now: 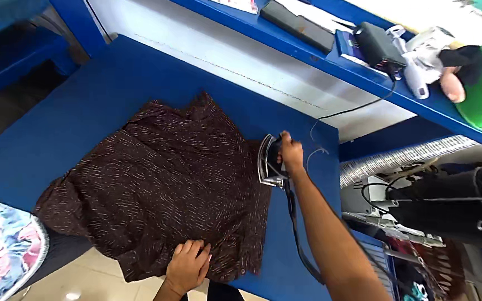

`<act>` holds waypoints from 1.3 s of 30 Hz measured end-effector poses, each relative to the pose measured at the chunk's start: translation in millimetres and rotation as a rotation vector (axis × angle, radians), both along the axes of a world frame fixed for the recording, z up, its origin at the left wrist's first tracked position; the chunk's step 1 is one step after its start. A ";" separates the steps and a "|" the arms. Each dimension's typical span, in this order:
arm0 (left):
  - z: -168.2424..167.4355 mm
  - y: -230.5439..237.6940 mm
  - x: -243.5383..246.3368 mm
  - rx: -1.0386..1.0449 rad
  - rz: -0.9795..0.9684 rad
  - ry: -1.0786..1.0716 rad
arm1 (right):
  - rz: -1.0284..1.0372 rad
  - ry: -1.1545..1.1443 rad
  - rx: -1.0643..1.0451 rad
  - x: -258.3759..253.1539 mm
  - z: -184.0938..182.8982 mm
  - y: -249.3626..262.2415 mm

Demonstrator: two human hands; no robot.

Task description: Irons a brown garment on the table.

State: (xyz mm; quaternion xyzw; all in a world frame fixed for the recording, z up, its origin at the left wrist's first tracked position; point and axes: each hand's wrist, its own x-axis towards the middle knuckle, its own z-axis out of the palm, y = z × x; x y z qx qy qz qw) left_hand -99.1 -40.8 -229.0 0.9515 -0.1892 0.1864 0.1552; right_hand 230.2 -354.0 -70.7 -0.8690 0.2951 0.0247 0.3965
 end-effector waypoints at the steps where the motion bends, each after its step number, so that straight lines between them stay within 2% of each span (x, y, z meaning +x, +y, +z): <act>1: -1.4 0.2 0.4 -0.001 0.002 0.002 | 0.001 0.008 -0.005 24.1 1.0 -3.5; 5: -2.2 -1.3 -0.8 0.008 0.001 0.012 | 0.025 -0.010 -0.016 88.5 -2.5 -15.0; 8: 0.4 -0.4 1.1 -0.004 -0.009 0.017 | 0.017 -0.002 -0.007 76.9 -0.3 -13.5; 11: 3.7 -0.1 3.9 -0.023 -0.014 0.022 | 0.026 0.037 0.040 22.8 2.8 -3.2; 15: 12.4 -0.5 1.5 -0.102 -0.039 0.107 | 0.047 0.078 0.064 -91.3 1.7 14.7; 19: 59.9 -4.7 18.2 -0.283 -0.111 0.391 | 0.146 0.167 0.148 -206.9 -1.7 22.2; 22: 85.0 -7.7 56.8 -0.317 -0.132 0.538 | 0.274 0.235 0.126 -251.1 2.9 21.4; 24: 80.6 -7.6 74.5 -0.227 -0.153 0.680 | 0.326 0.243 0.102 -249.3 2.8 21.0; 26: 68.4 -8.6 67.3 -0.166 -0.181 0.716 | 0.356 0.238 0.064 -226.9 2.4 25.9; 29: 43.5 -10.4 19.5 -0.182 -0.253 0.601 | 0.357 0.202 -0.002 -176.3 -0.3 45.9; 32: 28.3 -16.6 -11.7 -0.196 -0.216 0.434 | 0.281 0.128 -0.039 -111.3 0.3 76.1; 33: 34.5 -17.7 -10.5 -0.201 -0.222 0.453 | 0.245 0.106 -0.057 -87.9 0.4 85.1; 35: 54.2 -11.9 0.2 -0.157 -0.359 0.516 | 0.186 0.079 -0.064 -53.2 1.8 100.2; 37: 76.9 5.3 16.8 -0.080 -0.498 0.557 | 0.138 0.053 -0.032 -45.9 3.3 114.1; 38: 85.5 19.3 26.0 -0.085 -0.460 0.527 | 0.120 0.042 0.002 -52.9 5.1 120.7; 39: 91.3 36.0 34.3 -0.124 -0.331 0.507 | 0.112 0.033 0.044 -68.1 5.4 126.5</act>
